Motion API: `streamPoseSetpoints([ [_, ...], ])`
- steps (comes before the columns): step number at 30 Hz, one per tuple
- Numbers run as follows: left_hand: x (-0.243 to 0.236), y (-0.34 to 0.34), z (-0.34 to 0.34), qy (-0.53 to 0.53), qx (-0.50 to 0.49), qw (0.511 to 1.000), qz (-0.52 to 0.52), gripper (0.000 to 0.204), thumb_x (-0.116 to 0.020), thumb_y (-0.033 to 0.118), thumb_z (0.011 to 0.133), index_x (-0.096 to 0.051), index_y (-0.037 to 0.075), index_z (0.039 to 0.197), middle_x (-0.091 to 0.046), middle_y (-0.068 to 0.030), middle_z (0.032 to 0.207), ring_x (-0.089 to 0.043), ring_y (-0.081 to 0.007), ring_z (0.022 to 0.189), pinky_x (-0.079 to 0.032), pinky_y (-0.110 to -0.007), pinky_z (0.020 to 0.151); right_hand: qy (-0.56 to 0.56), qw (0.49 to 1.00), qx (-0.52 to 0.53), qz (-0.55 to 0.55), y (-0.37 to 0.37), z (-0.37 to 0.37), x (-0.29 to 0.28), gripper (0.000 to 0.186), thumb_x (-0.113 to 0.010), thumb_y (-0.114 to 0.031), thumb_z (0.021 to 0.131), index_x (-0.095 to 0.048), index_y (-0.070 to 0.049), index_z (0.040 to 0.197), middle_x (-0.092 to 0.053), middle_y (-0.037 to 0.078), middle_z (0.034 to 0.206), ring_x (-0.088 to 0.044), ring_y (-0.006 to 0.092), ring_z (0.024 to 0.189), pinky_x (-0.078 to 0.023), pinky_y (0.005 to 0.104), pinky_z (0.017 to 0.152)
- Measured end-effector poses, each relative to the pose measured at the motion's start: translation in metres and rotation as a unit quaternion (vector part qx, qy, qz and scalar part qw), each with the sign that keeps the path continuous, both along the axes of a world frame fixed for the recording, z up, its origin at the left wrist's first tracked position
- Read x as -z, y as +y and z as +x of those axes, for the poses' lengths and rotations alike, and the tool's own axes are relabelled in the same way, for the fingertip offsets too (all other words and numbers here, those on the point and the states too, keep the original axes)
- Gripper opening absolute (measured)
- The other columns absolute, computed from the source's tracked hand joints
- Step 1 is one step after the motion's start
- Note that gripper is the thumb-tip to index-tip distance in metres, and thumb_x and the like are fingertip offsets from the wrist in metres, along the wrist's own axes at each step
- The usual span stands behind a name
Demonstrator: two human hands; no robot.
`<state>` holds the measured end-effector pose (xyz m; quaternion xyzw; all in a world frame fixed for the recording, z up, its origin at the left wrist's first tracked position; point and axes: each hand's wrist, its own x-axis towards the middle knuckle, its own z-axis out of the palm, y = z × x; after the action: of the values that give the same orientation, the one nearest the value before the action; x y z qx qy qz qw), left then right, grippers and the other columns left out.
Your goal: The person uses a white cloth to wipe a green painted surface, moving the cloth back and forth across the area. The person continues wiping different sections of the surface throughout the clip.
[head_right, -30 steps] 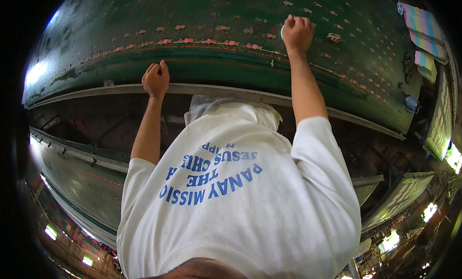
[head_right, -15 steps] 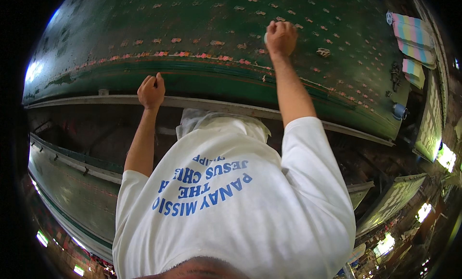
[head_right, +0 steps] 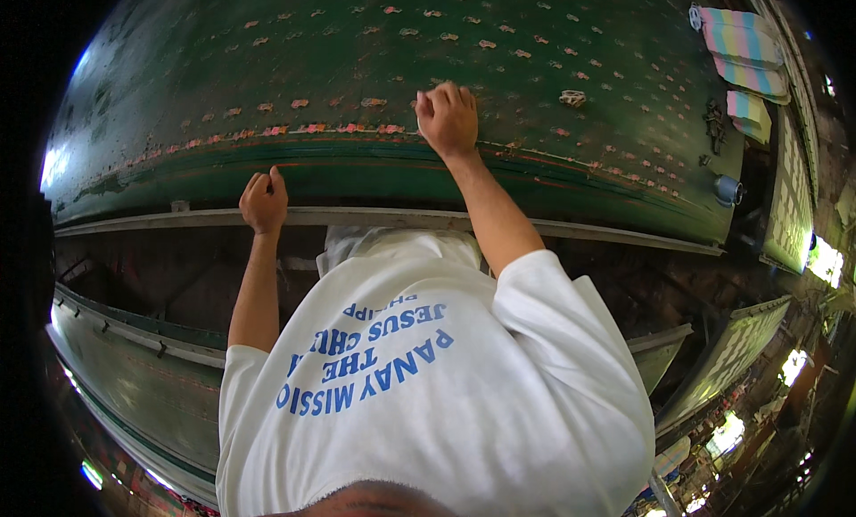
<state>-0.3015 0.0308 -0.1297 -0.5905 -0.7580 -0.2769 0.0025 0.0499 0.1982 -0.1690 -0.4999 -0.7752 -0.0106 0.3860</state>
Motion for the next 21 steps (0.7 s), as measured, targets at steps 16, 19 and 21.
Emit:
streamPoseSetpoints([
  [16, 0.001, -0.006, -0.003, 0.0, 0.0, 1.0, -0.026, 0.041, -0.074, 0.021, 0.101, -0.058, 0.007, 0.067, -0.059, -0.0094, 0.069, -0.062, -0.0362, 0.061, -0.048, -0.046, 0.055, -0.042, 0.996, 0.081, -0.003, 0.04, 0.094, 0.016, 0.024, -0.078, -0.032, 0.094, -0.074, -0.013, 0.08, -0.074, 0.008, 0.093, -0.069, 0.0365, 0.093, -0.053, 0.0529, 0.084],
  [19, 0.0, 0.001, -0.001, -0.011, -0.001, 1.0, -0.023, 0.04, -0.075, 0.02, 0.101, -0.059, 0.007, 0.067, -0.059, -0.0094, 0.069, -0.061, -0.0365, 0.06, -0.048, -0.046, 0.055, -0.065, 0.984, 0.165, 0.005, 0.102, 0.142, 0.017, 0.026, -0.077, -0.034, 0.094, -0.074, -0.013, 0.079, -0.074, 0.008, 0.092, -0.069, 0.0369, 0.093, -0.053, 0.0531, 0.084],
  [21, 0.001, 0.004, -0.001, -0.019, 0.014, 1.0, -0.015, 0.04, -0.075, 0.02, 0.101, -0.059, 0.007, 0.067, -0.059, -0.0093, 0.069, -0.06, -0.0365, 0.06, -0.047, -0.046, 0.055, -0.074, 0.972, 0.222, 0.017, 0.131, 0.156, 0.023, 0.027, -0.077, -0.034, 0.095, -0.074, -0.013, 0.078, -0.074, 0.009, 0.092, -0.069, 0.0371, 0.093, -0.053, 0.0532, 0.085],
])
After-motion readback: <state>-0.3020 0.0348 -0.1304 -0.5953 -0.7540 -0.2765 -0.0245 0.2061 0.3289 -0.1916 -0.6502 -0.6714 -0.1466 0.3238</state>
